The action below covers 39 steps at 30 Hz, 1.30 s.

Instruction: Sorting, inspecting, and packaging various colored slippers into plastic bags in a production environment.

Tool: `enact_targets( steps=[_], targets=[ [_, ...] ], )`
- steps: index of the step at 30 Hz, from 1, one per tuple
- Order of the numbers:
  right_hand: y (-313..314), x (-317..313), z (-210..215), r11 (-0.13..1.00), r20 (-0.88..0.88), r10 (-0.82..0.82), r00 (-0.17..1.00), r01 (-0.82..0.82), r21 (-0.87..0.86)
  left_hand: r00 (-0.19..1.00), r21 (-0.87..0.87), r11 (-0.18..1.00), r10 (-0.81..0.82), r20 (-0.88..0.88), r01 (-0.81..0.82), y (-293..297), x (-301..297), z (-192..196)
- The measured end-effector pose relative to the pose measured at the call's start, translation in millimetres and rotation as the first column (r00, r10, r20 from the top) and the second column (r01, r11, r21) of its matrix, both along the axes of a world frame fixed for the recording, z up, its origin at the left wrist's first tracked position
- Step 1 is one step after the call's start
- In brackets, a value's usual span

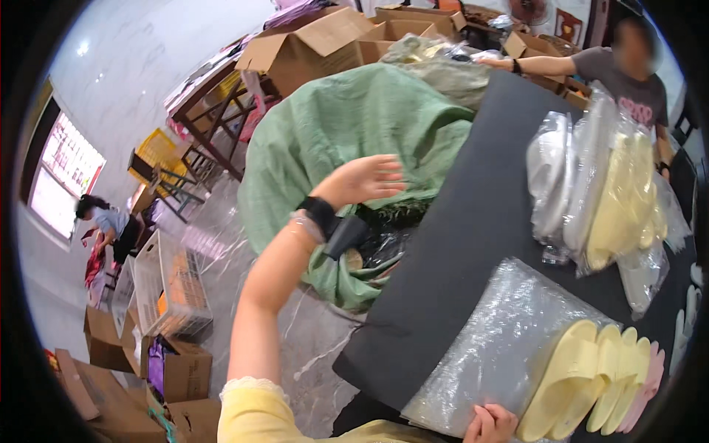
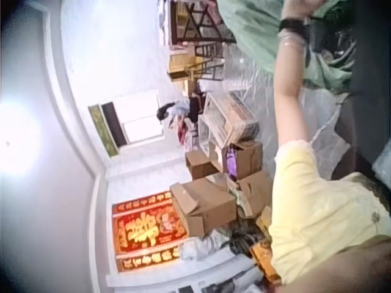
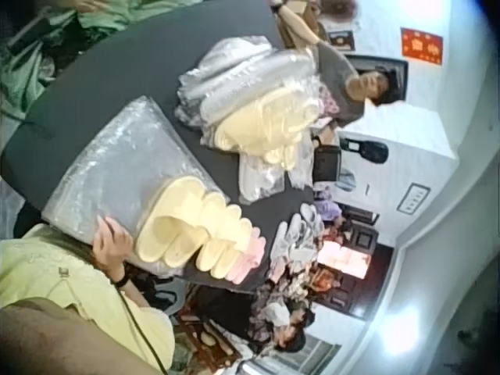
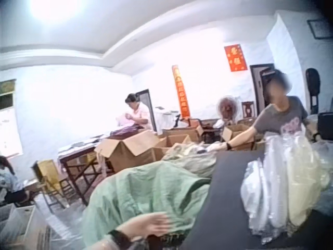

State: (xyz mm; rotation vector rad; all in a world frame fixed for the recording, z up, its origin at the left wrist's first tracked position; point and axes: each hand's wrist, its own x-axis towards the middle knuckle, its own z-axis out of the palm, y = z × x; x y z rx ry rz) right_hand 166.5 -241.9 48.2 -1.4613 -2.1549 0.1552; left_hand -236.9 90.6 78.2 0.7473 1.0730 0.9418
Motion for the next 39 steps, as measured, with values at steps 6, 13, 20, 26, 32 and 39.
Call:
enact_targets(
  steps=[6,13,20,26,32,39],
  targets=[
    [2,2,-7,0.999,0.078,0.014,0.997,-0.010,-0.040,0.624,-0.104,0.988,-0.155,-0.766,0.117,-53,-107,-163],
    [2,5,-16,1.000,0.072,0.004,0.997,-0.003,-0.014,-0.678,0.305,0.881,0.473,-0.563,0.361,-8,-72,-260],
    [-2,8,-16,0.999,0.046,0.022,0.999,-0.020,-0.043,-0.109,0.690,0.696,0.684,-0.722,-0.201,32,-193,-190],
    [2,1,-9,0.996,0.049,-0.032,0.998,0.036,-0.081,0.751,0.501,0.644,0.660,0.019,-0.578,32,-159,-22],
    [3,0,3,0.998,0.011,0.028,1.000,-0.027,-0.055,0.976,0.510,0.832,0.199,0.094,-0.218,-18,-156,94],
    [6,0,6,0.997,0.040,0.021,0.999,-0.018,-0.069,0.804,0.822,0.558,0.432,-0.408,0.116,-12,-55,183]
  ],
)
